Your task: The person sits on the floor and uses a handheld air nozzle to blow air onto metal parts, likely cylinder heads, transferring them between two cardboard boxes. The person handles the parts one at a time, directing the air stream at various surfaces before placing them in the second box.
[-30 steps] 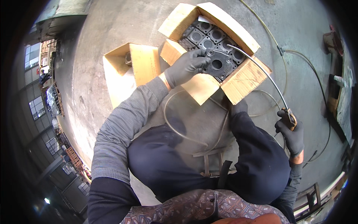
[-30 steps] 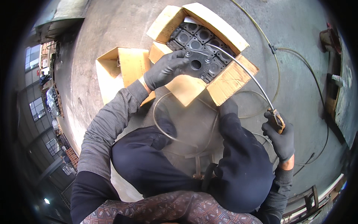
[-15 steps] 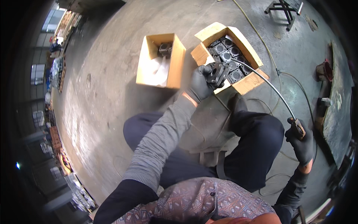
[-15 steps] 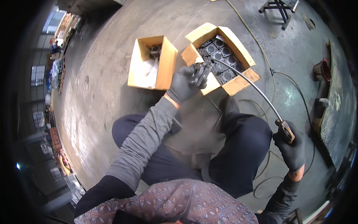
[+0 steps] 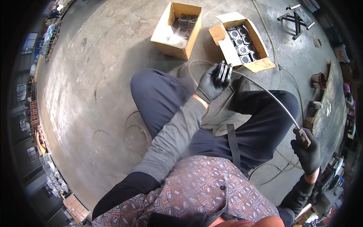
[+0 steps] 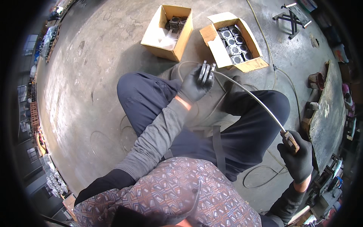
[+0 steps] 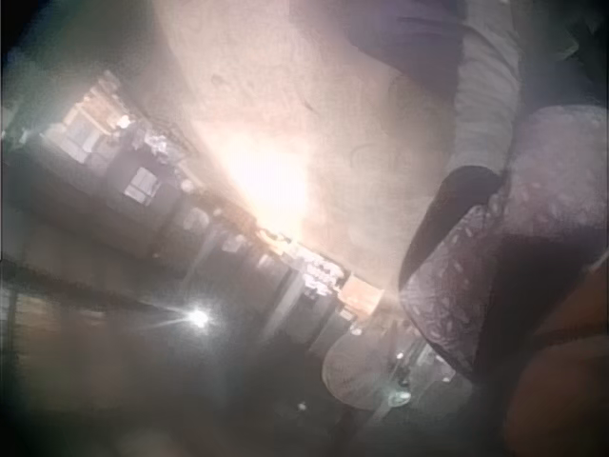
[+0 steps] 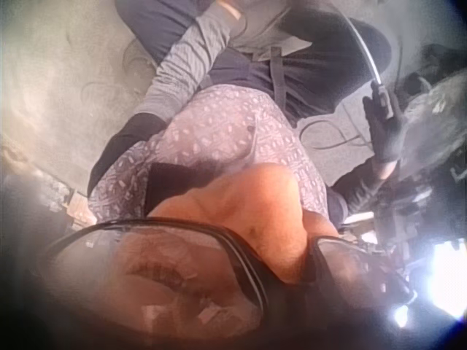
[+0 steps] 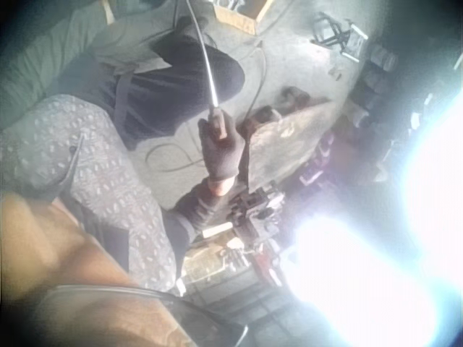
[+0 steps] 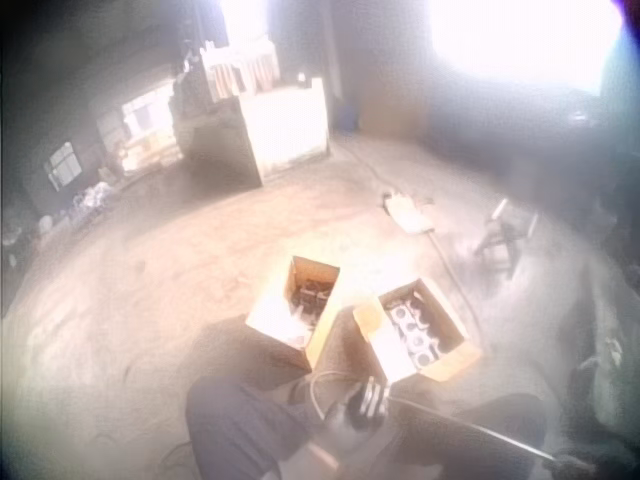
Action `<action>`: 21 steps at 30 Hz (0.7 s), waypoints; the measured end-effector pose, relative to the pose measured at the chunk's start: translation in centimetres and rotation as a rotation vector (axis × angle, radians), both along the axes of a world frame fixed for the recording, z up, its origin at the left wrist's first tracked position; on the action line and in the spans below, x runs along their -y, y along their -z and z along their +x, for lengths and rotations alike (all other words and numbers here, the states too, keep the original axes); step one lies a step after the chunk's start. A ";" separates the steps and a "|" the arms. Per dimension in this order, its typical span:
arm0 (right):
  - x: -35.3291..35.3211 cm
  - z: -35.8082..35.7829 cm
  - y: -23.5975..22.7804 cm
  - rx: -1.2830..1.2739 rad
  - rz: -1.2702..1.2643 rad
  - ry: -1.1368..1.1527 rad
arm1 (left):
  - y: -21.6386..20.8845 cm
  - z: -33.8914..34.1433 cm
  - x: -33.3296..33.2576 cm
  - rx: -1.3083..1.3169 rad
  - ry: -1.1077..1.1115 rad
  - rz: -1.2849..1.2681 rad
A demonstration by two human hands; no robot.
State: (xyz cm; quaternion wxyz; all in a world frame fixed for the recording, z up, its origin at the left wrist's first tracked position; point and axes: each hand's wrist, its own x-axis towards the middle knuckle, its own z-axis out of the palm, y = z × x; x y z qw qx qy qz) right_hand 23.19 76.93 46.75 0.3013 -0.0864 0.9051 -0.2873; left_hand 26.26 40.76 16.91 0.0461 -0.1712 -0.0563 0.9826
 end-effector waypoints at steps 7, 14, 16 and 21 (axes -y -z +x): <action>2.0 3.3 -2.1 -0.216 0.009 -0.221 | 1.0 2.1 2.1 -0.158 -0.001 0.137; 2.8 4.7 -2.0 -0.376 -0.093 -0.147 | 1.1 2.5 3.4 -0.185 -0.007 0.100; 2.8 4.7 -2.0 -0.362 -0.072 -0.170 | 1.1 2.4 3.3 -0.145 -0.011 0.090; 3.1 4.5 -1.4 -0.287 -0.037 -0.131 | 1.2 2.4 2.9 -0.249 -0.018 0.069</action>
